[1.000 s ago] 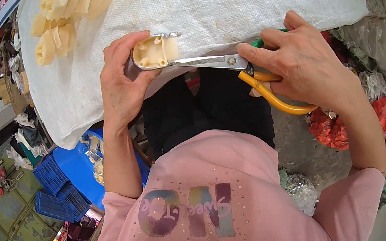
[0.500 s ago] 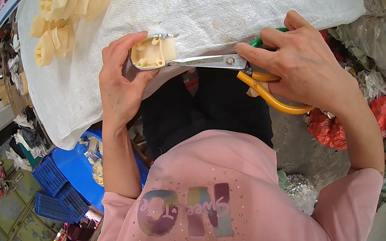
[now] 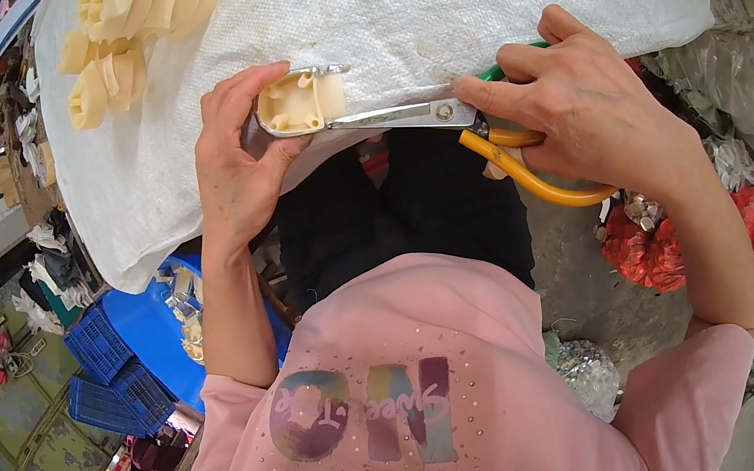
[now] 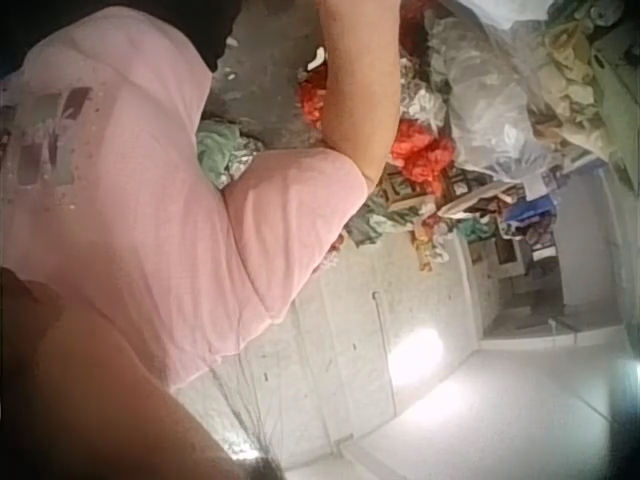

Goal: Manually cutting and assembling foam or rubber shoe components at a workstation.

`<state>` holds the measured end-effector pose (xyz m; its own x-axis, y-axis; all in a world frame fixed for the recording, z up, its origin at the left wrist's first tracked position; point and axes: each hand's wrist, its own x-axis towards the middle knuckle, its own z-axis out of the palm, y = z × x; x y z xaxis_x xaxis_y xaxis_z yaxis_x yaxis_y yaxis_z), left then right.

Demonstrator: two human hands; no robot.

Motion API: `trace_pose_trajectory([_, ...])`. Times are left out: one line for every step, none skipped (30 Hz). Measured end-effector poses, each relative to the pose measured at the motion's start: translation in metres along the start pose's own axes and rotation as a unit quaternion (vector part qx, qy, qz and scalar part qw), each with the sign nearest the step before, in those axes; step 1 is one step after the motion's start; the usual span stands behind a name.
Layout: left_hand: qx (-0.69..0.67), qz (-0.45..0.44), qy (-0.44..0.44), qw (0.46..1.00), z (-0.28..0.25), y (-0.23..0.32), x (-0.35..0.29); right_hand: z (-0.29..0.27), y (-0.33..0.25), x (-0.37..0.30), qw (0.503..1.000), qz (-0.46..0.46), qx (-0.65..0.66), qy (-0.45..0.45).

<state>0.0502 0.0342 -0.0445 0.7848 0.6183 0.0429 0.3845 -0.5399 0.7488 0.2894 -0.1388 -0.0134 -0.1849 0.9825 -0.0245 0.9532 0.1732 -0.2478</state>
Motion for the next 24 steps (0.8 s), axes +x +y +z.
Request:
trace_pose_trajectory([-0.002, -0.002, 0.001, 1.000, 0.000, 0.000, 0.000, 0.000, 0.001, 0.000, 1.000, -0.006, 0.000, 0.003])
trace_pose_trajectory([-0.002, -0.003, 0.001, 1.000, 0.000, -0.001, 0.000, 0.002, 0.001, 0.001, 1.000, -0.007, 0.001, 0.003])
trace_pose_trajectory([-0.002, 0.001, 0.001, 1.000, 0.000, -0.002, 0.000, 0.003, 0.002, 0.001, 1.000, -0.014, -0.006, 0.012])
trace_pose_trajectory([-0.003, 0.006, 0.001, 1.000, 0.000, -0.002, 0.000, 0.005, 0.003, 0.000, 1.000, -0.020, -0.013, 0.020])
trace_pose_trajectory([-0.003, 0.006, 0.000, 1.000, -0.001, -0.002, 0.000, 0.006, 0.004, 0.000, 1.000, -0.020, -0.013, 0.020])
trace_pose_trajectory([0.011, 0.009, -0.001, 1.000, -0.001, -0.001, 0.000, 0.007, 0.004, 0.000, 0.999, -0.025, -0.016, 0.026])
trace_pose_trajectory([0.024, 0.012, -0.001, 1.000, -0.002, 0.000, 0.000, 0.008, 0.005, 0.000, 0.999, -0.029, -0.019, 0.031])
trace_pose_trajectory([0.024, 0.012, -0.001, 1.000, -0.002, -0.001, -0.001, 0.009, 0.005, 0.000, 0.999, -0.029, -0.019, 0.031])
trace_pose_trajectory([0.018, 0.014, 0.000, 1.000, -0.001, -0.002, -0.001, 0.011, 0.005, -0.001, 0.999, -0.028, -0.026, 0.031])
trace_pose_trajectory([0.013, 0.016, 0.002, 1.000, -0.001, -0.002, 0.000, 0.011, 0.005, -0.001, 0.999, -0.027, -0.034, 0.030])
trace_pose_trajectory([0.013, 0.016, 0.002, 1.000, -0.001, -0.002, 0.000, 0.011, 0.004, -0.001, 0.999, -0.028, -0.034, 0.030])
trace_pose_trajectory([0.011, 0.012, 0.001, 1.000, -0.001, -0.002, 0.000, 0.010, 0.002, -0.001, 0.999, -0.024, -0.039, 0.023])
trace_pose_trajectory([0.007, 0.009, -0.001, 1.000, 0.000, -0.002, 0.000, 0.010, 0.001, -0.002, 0.999, -0.019, -0.045, 0.015])
trace_pose_trajectory([0.007, 0.010, -0.001, 1.000, 0.000, -0.001, 0.000, 0.011, 0.001, -0.003, 0.999, -0.018, -0.045, 0.015])
trace_pose_trajectory([0.013, 0.009, -0.001, 1.000, 0.000, -0.001, 0.001, 0.013, 0.001, -0.004, 0.998, -0.020, -0.050, 0.024])
trace_pose_trajectory([0.020, 0.007, 0.001, 1.000, 0.000, 0.000, 0.001, 0.014, 0.001, -0.006, 0.998, -0.024, -0.054, 0.033])
trace_pose_trajectory([0.020, 0.008, 0.001, 1.000, -0.001, 0.000, 0.001, 0.013, 0.002, -0.008, 0.998, -0.024, -0.054, 0.033])
trace_pose_trajectory([0.013, 0.008, 0.000, 1.000, -0.001, -0.001, 0.001, 0.012, 0.003, -0.012, 0.998, -0.013, -0.049, 0.042])
trace_pose_trajectory([0.006, 0.008, -0.002, 1.000, -0.001, -0.002, 0.001, 0.011, 0.005, -0.015, 0.998, -0.002, -0.043, 0.051])
trace_pose_trajectory([0.006, 0.008, 0.000, 1.000, -0.001, -0.001, 0.001, 0.011, 0.005, -0.018, 0.998, -0.003, -0.044, 0.051])
trace_pose_trajectory([0.013, 0.008, 0.002, 1.000, -0.002, -0.001, 0.001, 0.013, 0.003, -0.020, 0.997, 0.035, -0.025, 0.057])
trace_pose_trajectory([0.018, 0.009, 0.006, 1.000, -0.002, 0.000, 0.001, 0.015, 0.001, -0.023, 0.995, 0.074, -0.006, 0.062])
trace_pose_trajectory([0.018, 0.011, 0.009, 1.000, -0.003, 0.000, 0.001, 0.020, -0.001, -0.026, 0.995, 0.072, -0.009, 0.063])
trace_pose_trajectory([0.022, 0.012, 0.009, 1.000, -0.003, 0.000, 0.001, 0.026, -0.005, -0.028, 0.986, 0.121, 0.039, 0.111])
